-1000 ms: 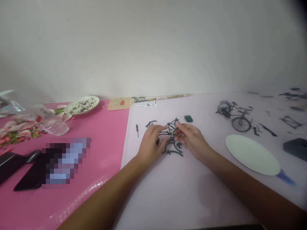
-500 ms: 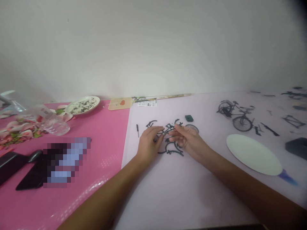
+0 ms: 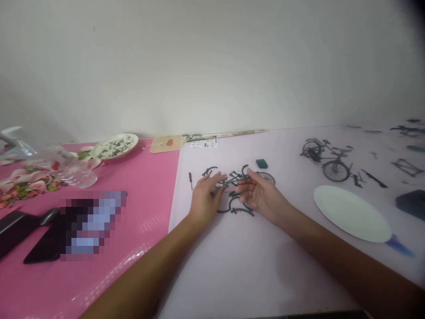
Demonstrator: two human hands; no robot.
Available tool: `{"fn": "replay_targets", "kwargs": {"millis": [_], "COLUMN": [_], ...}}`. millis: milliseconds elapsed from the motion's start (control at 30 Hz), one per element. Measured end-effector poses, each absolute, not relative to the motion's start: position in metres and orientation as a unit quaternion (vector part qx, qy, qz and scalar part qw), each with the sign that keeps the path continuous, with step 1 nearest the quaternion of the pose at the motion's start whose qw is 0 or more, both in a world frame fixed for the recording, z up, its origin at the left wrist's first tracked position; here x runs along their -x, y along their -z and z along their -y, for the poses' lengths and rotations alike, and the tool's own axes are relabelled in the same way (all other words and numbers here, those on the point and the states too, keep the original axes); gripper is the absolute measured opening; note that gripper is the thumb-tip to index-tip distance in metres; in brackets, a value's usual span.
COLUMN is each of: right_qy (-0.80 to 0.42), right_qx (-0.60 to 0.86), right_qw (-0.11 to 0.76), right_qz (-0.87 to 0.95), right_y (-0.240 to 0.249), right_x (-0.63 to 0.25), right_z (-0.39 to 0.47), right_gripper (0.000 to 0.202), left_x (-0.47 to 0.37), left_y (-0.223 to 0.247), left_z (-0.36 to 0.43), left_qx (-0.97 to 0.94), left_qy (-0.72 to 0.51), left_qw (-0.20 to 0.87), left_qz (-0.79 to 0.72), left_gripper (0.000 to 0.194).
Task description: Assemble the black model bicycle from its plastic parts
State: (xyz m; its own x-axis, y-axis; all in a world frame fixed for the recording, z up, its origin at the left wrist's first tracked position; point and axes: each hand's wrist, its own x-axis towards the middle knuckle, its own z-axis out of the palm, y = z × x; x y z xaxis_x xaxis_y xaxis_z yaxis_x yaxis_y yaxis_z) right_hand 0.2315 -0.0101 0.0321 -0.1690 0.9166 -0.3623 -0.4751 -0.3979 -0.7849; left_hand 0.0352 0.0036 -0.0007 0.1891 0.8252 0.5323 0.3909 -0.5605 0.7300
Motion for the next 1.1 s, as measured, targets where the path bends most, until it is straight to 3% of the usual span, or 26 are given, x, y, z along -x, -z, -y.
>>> {"fn": "replay_targets", "kwargs": {"millis": [767,1100], "right_qy": [-0.718,-0.699], "right_qx": [0.442,0.442], "right_qw": [0.468,0.479], "right_qz": [0.265,0.295], "right_y": [-0.0349,-0.0324], "right_x": [-0.2325,-0.2339], "right_z": [0.0109,0.0100], "right_gripper": [0.035,0.043], "left_x": [-0.0338,-0.0342], "left_y": [0.0026,0.0026], "left_z": [-0.0063,-0.0063], "left_qx": [-0.711,-0.700], "left_qy": [-0.493,-0.487], "left_qw": [0.272,0.277], "left_qz": [-0.422,-0.443], "left_gripper": [0.026,0.024]}}
